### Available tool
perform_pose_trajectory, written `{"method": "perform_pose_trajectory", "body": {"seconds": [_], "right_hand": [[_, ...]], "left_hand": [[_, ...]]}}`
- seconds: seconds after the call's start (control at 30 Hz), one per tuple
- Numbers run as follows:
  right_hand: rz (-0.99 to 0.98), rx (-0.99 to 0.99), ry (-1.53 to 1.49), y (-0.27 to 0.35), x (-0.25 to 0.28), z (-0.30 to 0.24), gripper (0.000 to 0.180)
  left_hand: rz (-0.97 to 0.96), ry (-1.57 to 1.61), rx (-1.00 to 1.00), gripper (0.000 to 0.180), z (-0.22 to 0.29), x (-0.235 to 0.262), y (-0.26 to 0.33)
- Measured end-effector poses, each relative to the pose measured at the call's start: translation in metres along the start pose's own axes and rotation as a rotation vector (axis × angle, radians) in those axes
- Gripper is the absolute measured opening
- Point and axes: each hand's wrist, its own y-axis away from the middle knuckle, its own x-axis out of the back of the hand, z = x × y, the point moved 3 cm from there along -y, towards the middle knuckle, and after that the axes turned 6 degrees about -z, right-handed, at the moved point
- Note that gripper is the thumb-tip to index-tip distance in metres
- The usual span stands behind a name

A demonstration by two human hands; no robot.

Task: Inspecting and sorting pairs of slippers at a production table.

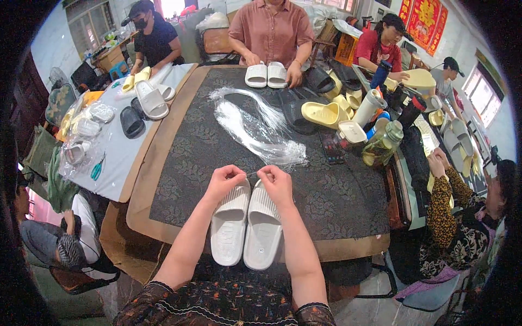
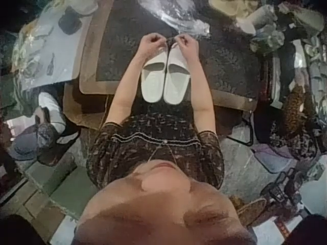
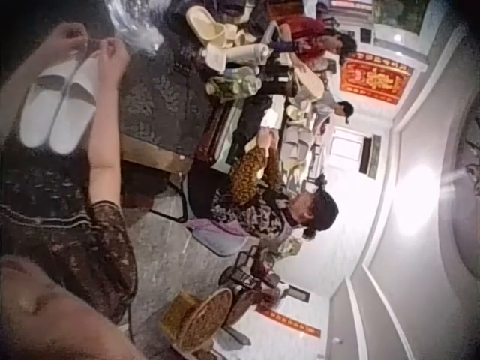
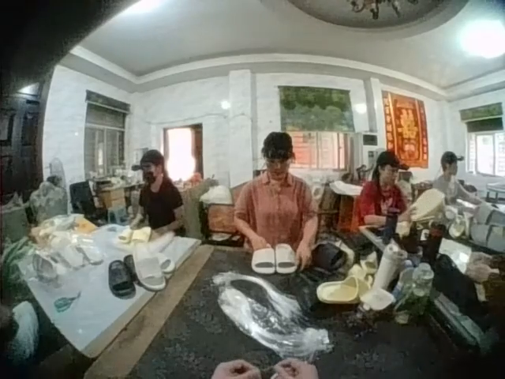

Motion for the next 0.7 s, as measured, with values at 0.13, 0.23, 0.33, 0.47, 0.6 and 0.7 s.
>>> {"method": "perform_pose_trajectory", "body": {"seconds": [0.13, 0.23, 0.33, 0.47, 0.6, 0.7], "right_hand": [[-0.104, 0.039, 0.086, 0.004, -0.006, -0.022, 0.012], [0.006, 0.082, 0.039, 0.000, -0.004, -0.004, 0.014], [-0.052, 0.018, 0.056, -0.001, -0.003, -0.003, 0.014], [-0.091, 0.141, 0.063, 0.003, -0.011, -0.017, 0.014], [-0.003, 0.012, 0.045, -0.001, -0.001, 0.002, 0.013], [-0.092, 0.113, 0.052, -0.001, -0.005, 0.008, 0.011]], "left_hand": [[0.002, -0.025, -0.033, 0.012, -0.003, 0.003, 0.001], [0.000, -0.036, -0.062, 0.013, 0.000, 0.000, -0.001], [0.013, -0.037, -0.003, 0.013, -0.003, 0.003, 0.000], [-0.003, -0.027, -0.031, 0.013, -0.002, 0.001, 0.001], [0.021, 0.006, 0.009, 0.014, 0.000, 0.001, 0.001], [0.014, 0.009, 0.001, 0.014, -0.005, 0.001, -0.002]]}}
